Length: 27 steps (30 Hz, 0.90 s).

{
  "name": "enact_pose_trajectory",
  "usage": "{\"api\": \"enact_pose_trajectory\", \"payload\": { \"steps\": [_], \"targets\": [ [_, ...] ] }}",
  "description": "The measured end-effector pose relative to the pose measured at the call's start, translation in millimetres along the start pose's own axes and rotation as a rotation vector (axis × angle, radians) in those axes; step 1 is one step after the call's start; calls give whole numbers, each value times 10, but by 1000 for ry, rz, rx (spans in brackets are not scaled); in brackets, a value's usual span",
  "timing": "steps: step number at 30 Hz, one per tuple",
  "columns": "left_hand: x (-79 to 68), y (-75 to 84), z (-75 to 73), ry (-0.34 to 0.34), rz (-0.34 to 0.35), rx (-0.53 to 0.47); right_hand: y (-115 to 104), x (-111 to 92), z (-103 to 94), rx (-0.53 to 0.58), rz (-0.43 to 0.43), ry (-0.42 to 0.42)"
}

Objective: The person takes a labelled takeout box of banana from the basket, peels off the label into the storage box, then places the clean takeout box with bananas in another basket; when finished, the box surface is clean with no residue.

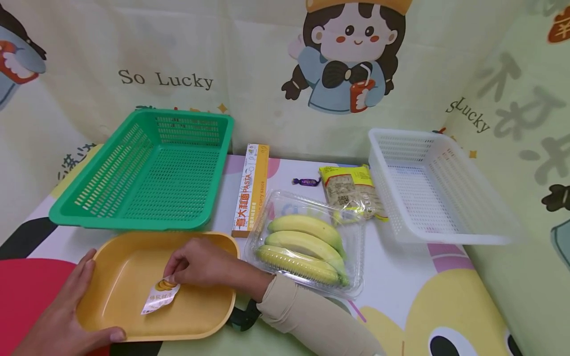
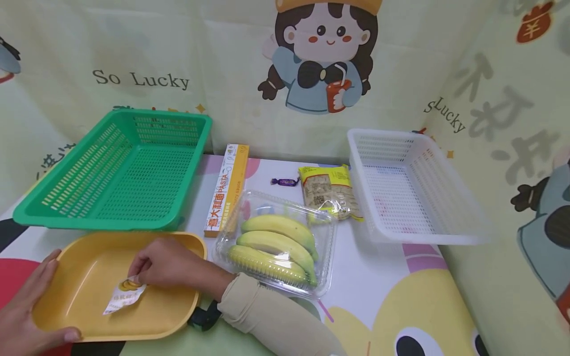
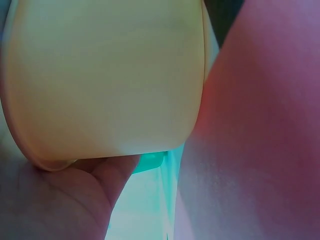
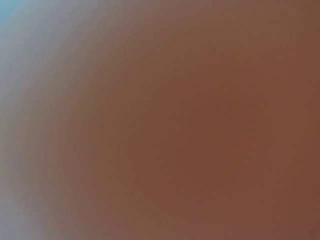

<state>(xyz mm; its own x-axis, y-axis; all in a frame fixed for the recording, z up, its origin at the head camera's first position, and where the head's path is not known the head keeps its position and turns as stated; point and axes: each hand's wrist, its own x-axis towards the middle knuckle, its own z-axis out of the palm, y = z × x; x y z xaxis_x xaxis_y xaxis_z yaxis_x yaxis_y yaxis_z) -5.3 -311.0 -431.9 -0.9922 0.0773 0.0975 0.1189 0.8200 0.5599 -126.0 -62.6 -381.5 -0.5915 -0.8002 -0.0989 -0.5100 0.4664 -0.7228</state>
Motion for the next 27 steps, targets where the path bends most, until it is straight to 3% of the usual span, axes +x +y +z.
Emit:
{"api": "enact_pose_trajectory", "payload": {
  "steps": [7,16,27],
  "targets": [
    [2,-13,12,6,16,3,1,-6,6,-137,-57,-21],
    [0,-6,-11,-29,-44,43,-7,8,52,-256,-19,-81],
    [-27,5,21,56,64,13,-2,10,56,-258,18,-74]
  ]
}}
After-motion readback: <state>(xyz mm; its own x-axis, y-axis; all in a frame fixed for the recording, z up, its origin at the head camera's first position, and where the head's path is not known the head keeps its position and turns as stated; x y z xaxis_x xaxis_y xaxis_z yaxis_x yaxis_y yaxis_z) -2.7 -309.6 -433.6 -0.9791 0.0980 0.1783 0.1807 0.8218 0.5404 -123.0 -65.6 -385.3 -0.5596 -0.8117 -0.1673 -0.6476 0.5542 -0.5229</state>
